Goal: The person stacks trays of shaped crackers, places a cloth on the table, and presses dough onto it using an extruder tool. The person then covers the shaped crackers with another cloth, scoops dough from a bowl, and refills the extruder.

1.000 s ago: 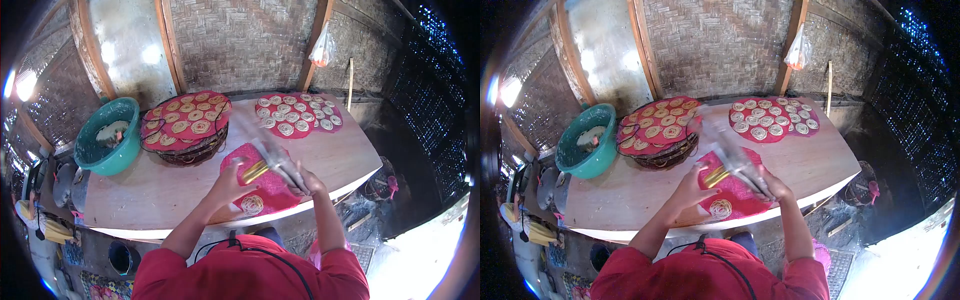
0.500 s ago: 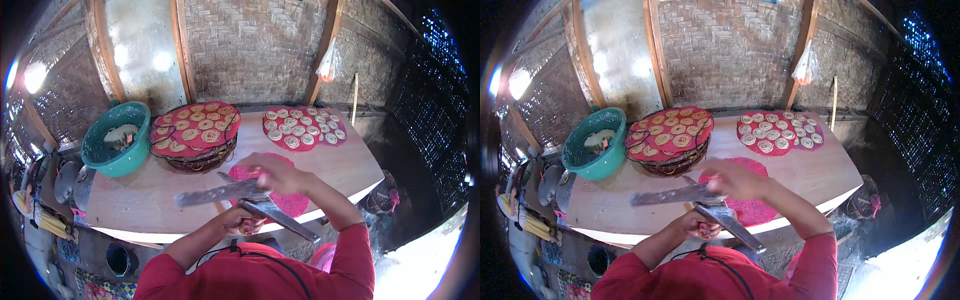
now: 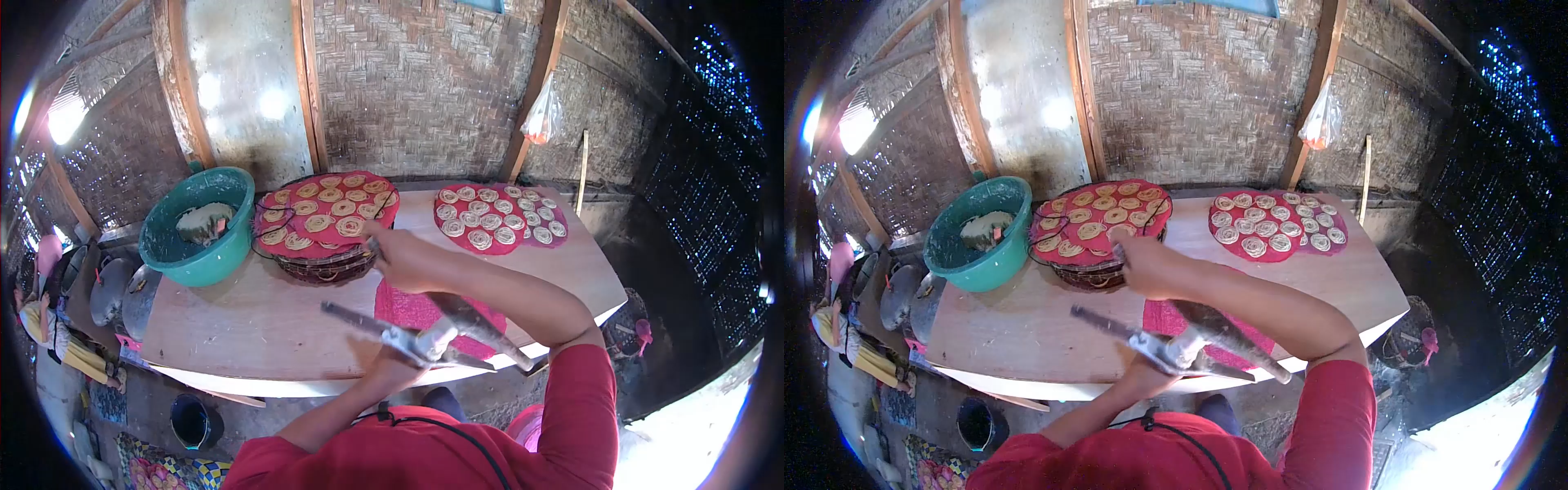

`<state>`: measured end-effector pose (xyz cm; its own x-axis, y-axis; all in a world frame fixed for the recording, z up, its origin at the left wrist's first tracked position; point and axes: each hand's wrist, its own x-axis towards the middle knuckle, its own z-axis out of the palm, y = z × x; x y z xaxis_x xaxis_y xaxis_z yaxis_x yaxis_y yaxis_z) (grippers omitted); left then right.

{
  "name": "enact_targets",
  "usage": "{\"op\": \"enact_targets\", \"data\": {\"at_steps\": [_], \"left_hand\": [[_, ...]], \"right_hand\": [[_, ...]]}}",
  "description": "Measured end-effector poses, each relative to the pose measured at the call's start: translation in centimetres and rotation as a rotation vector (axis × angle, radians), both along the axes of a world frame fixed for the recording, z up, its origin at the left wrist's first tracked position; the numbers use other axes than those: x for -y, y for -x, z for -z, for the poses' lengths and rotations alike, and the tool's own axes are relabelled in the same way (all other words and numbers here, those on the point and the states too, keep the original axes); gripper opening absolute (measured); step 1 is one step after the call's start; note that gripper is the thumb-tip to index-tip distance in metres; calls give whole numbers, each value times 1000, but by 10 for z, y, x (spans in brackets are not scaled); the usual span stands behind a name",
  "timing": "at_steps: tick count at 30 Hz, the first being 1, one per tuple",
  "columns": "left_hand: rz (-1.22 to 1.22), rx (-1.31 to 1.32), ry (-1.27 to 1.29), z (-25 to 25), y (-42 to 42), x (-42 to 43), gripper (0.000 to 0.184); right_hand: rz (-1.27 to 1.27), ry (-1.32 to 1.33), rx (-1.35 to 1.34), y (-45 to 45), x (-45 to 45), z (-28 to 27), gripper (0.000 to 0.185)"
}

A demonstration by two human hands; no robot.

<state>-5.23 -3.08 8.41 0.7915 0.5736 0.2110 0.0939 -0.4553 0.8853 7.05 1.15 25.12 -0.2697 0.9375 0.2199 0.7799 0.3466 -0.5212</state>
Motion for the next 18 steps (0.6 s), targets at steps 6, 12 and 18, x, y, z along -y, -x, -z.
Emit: {"op": "enact_targets", "data": {"at_steps": [6,12,18], "left_hand": [[-290,60,-326,80,66,25,19],[-482,436,534,53,74,10,20],[-448,654,704,-31,35,16,45]], "right_hand": [[278,-123,-943,-110,41,-52,19],[239,-529,-1600,-184,29,24,7],[233,-520,-1908,-175,-11,119,26]]}}
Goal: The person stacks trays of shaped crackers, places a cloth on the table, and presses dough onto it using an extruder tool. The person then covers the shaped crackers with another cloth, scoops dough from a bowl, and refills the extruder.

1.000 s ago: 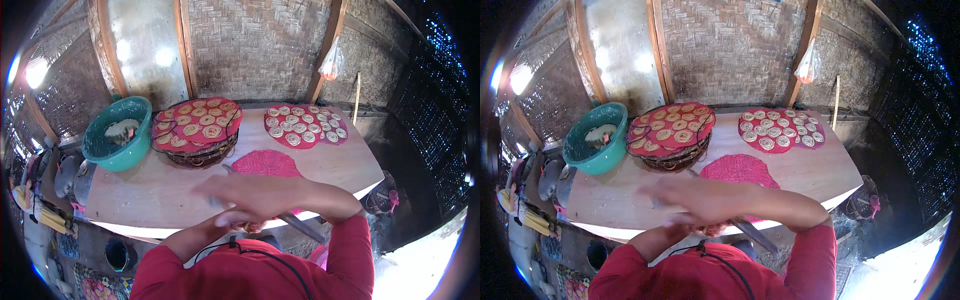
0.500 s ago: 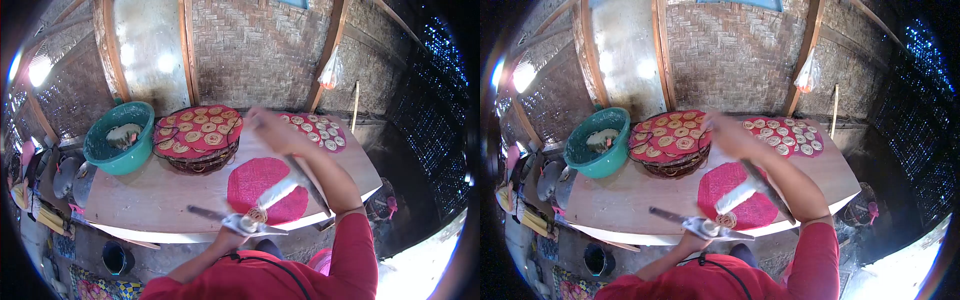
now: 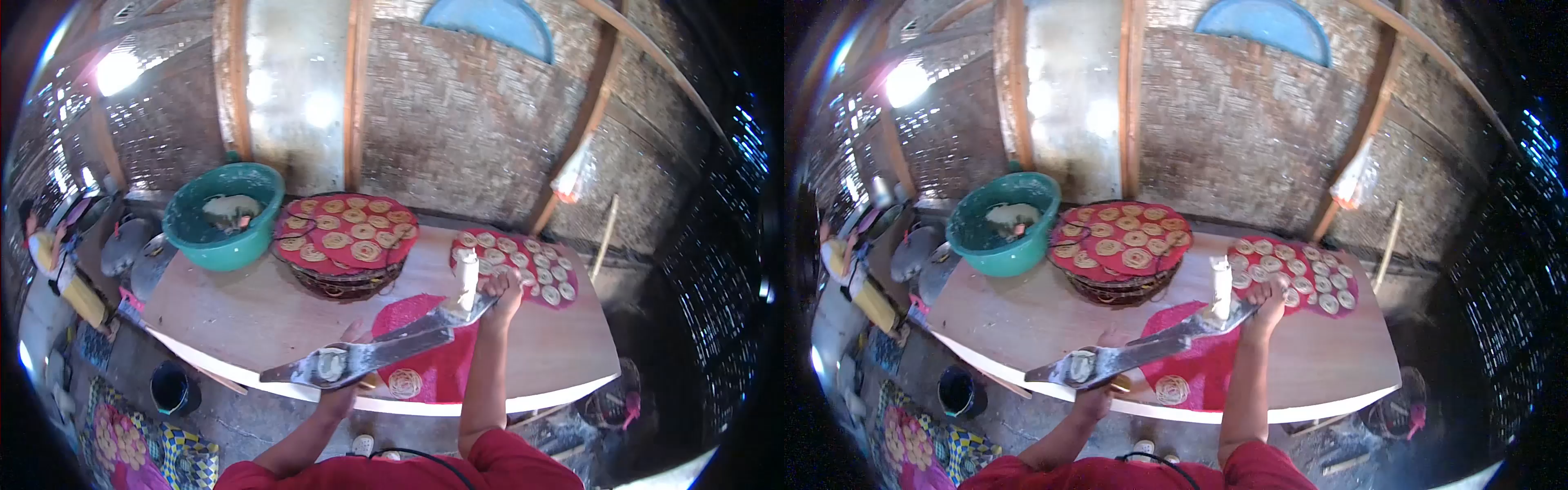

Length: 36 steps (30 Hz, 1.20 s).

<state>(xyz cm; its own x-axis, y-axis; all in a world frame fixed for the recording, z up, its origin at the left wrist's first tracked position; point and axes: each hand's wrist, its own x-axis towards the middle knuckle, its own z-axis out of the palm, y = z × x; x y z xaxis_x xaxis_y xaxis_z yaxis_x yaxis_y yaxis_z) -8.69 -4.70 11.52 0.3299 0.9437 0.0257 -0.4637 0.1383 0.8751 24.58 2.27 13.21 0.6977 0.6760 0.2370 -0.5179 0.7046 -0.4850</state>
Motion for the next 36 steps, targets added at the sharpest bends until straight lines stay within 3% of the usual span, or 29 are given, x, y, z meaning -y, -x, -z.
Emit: {"op": "enact_targets", "data": {"at_steps": [1,3,5,6,7,9,10,12,13,15,16,17,18,19,20,21,22,23,25,26,28,29,32,34,35,36], "left_hand": [[-59,-39,-354,-6,-11,-10,44],[-321,-551,-706,5,-5,-14,42],[-460,-438,-731,11,5,-29,49],[-429,-126,-599,24,15,-46,50],[-391,184,-459,19,25,-52,50],[-388,276,-723,-21,53,-66,52],[-455,80,-736,-33,78,-74,54],[-595,-161,-752,-63,128,-74,57],[-670,-205,-758,-77,149,-71,58],[-879,-268,-490,-69,203,-85,58],[-978,-431,-487,-67,232,-97,49],[-1071,-598,-482,-64,258,-111,41],[-1202,-400,-728,-58,279,-142,37],[-1170,-360,-685,-69,288,-148,37],[-1153,-445,-552,-80,295,-154,42],[-1129,-532,-418,-86,307,-163,46],[-1143,-702,-583,-54,337,-191,52],[-1086,-744,-573,-61,345,-194,51],[-908,-722,-565,-55,373,-218,51],[-921,-633,-752,-34,390,-234,55],[-876,-770,-751,-29,413,-252,61],[-841,-891,-718,-22,426,-261,63],[-791,-849,-752,-24,433,-278,58],[-872,-929,-854,-25,432,-287,50],[-840,-886,-884,-37,430,-288,50],[-814,-1010,-917,-42,433,-290,48]], "right_hand": [[-42,-4,-2,7,-10,21,26],[-160,-76,-202,34,-23,57,24],[-181,80,-277,106,-22,45,22],[-155,226,-335,135,-19,39,23],[-313,196,-344,151,-26,58,25],[-537,342,-390,192,-33,76,28],[-551,344,-391,208,-35,76,28],[-608,695,-22,235,-38,73,29],[-613,693,-22,243,-46,69,29],[-500,532,524,255,-73,56,38],[-435,461,699,264,-93,47,40],[-430,460,691,277,-113,37,40],[-315,348,959,293,-133,22,39],[-188,232,1219,309,-153,5,37],[-176,235,1206,329,-169,-18,37],[-66,126,1442,354,-181,-47,32],[50,12,1677,377,-198,-66,29],[54,25,1676,399,-219,-73,29],[338,426,2232,433,-264,-81,26],[349,434,2231,442,-285,-85,26],[17,682,2558,456,-319,-88,18],[11,697,2559,463,-332,-87,18],[32,729,2791,486,-358,-86,17],[-279,1261,3121,511,-372,-88,24],[-298,1277,3121,514,-382,-77,24],[-209,1354,3269,514,-395,-61,25]]}}
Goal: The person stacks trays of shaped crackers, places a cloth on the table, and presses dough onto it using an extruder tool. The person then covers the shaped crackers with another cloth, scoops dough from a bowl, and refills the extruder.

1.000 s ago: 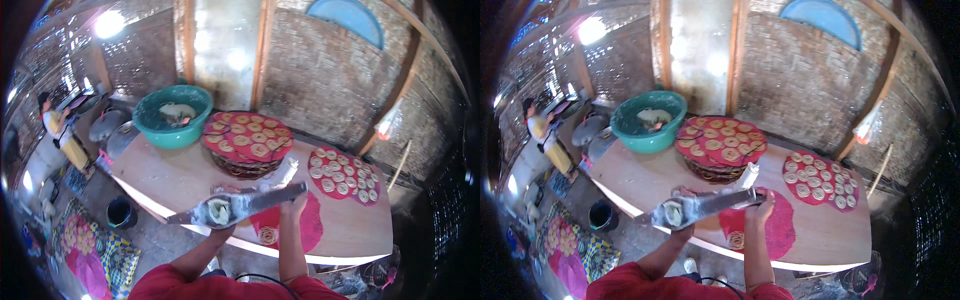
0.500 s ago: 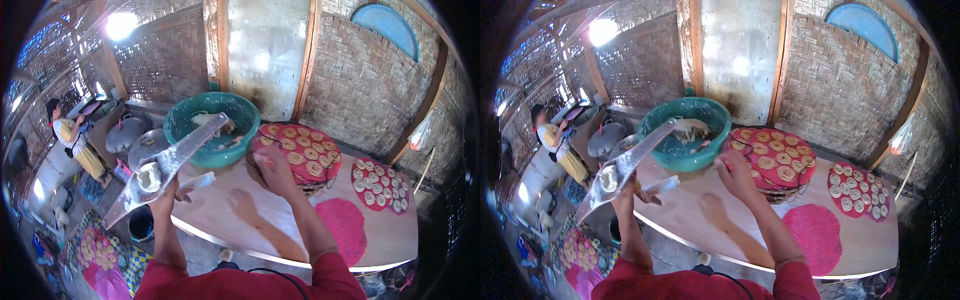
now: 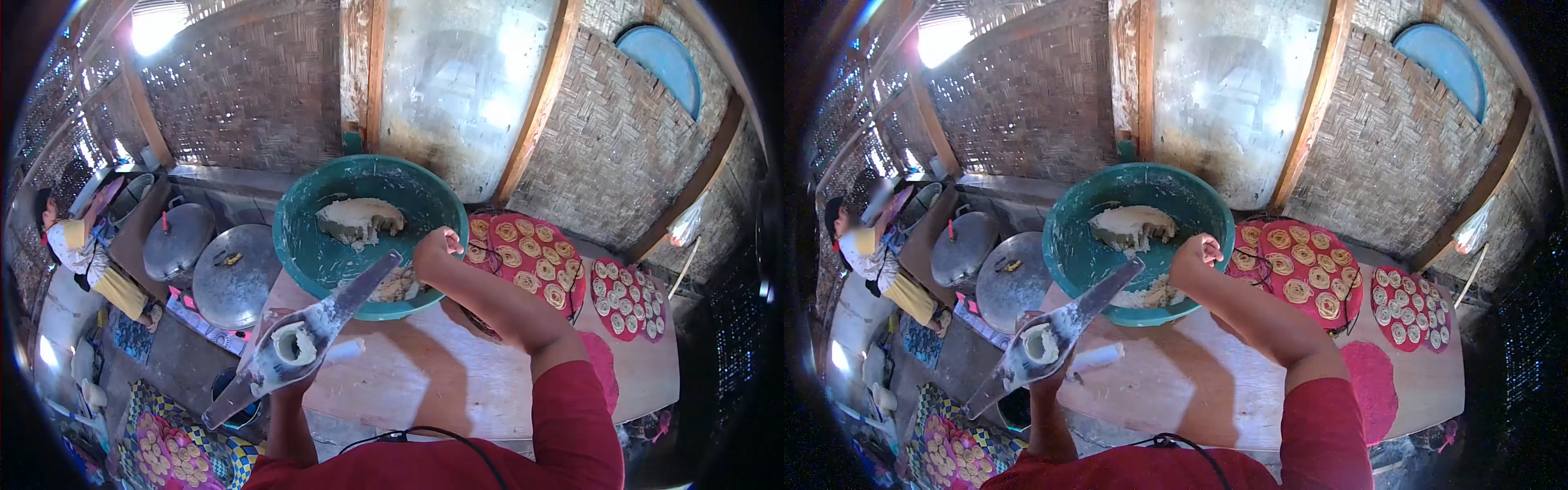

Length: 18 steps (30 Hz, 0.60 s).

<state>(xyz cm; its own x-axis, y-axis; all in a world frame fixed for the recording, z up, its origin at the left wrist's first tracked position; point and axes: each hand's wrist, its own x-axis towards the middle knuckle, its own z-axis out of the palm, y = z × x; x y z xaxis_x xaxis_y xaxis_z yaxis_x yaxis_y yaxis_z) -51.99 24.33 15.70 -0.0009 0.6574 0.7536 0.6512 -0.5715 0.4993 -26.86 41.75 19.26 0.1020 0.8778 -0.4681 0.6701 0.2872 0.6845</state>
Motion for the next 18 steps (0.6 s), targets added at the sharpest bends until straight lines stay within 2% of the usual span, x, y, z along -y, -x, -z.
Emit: {"op": "enact_targets", "data": {"at_steps": [1,2,3,4,5,7,11,12,15,18], "left_hand": [[-30,-116,15,0,3,-4,46],[-81,-129,41,10,9,-9,45],[-130,-142,69,22,18,-13,45],[-189,-297,-57,29,24,-20,48],[-205,-260,-193,34,30,-25,57],[-170,-182,-164,36,34,-31,59],[-68,96,-79,43,44,-37,67],[-149,59,3,42,45,-38,61],[-177,69,19,45,49,-37,61],[-179,93,27,50,51,-35,61]], "right_hand": [[-15,10,170,1,-10,12,27],[-8,21,178,-8,-19,20,27],[-178,-14,-118,-20,-24,21,26],[-345,-53,-417,-28,-28,22,25],[-338,-49,-410,-29,-29,28,25],[-412,-193,-483,-24,-17,33,19],[-485,-143,-264,0,-12,2,20],[-440,-167,-261,3,-11,-17,19],[-362,-167,-255,-3,-27,-49,19],[-350,-123,-243,-26,-41,-35,20]]}}
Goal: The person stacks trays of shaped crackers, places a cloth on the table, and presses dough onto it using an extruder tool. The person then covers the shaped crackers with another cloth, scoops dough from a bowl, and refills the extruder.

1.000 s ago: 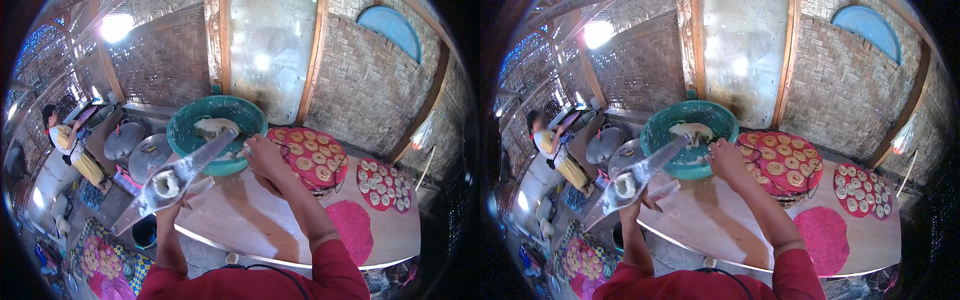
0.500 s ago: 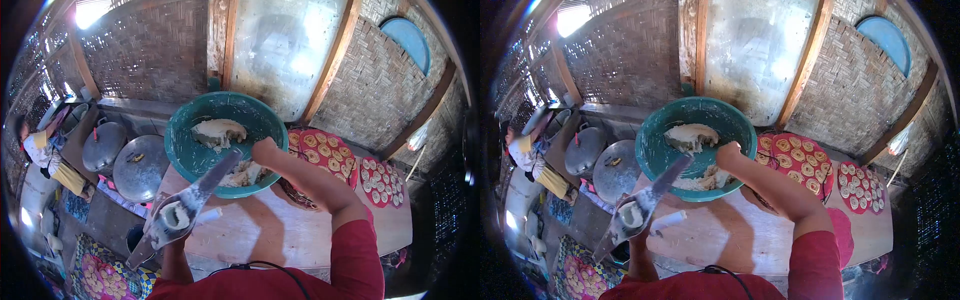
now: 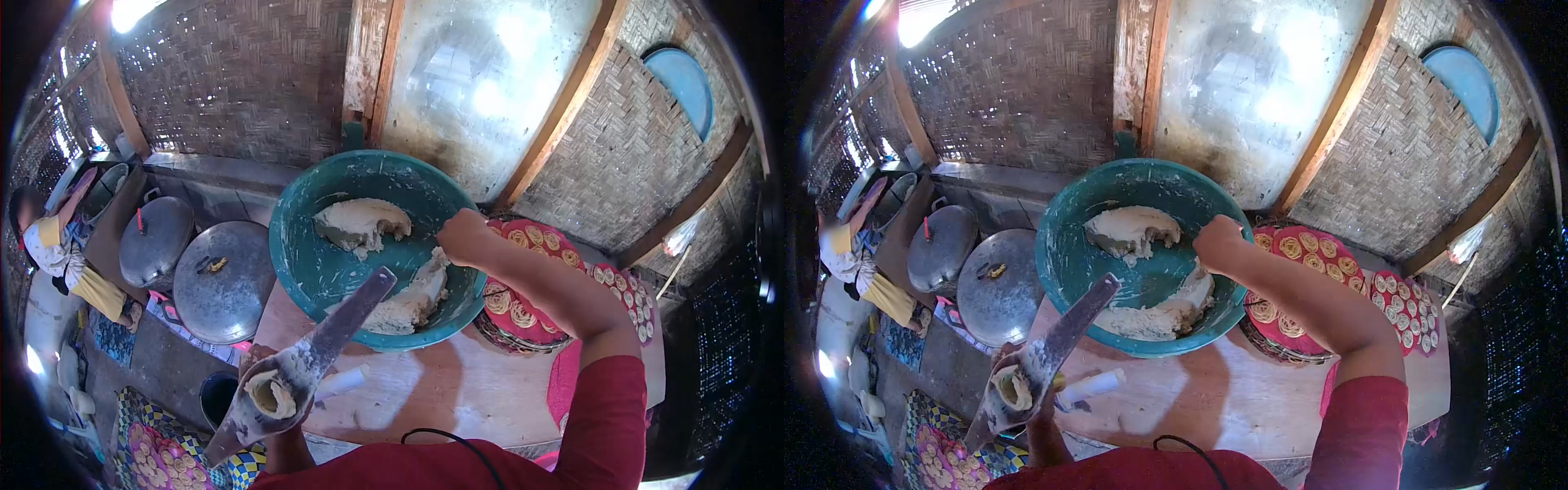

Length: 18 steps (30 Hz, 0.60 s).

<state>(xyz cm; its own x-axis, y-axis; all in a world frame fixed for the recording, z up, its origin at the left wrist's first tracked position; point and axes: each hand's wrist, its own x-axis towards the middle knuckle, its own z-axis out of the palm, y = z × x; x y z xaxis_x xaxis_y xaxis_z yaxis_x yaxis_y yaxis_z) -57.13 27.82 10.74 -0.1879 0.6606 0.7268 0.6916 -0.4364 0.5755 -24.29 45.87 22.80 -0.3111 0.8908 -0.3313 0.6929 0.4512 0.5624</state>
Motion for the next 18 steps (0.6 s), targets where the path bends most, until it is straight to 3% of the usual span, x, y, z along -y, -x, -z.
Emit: {"op": "enact_targets", "data": {"at_steps": [8,18], "left_hand": [[-17,28,28,5,2,5,60],[45,-11,-2,0,-22,7,59]], "right_hand": [[-46,79,-92,-10,10,32,16],[-176,-80,-420,0,53,53,11]]}}
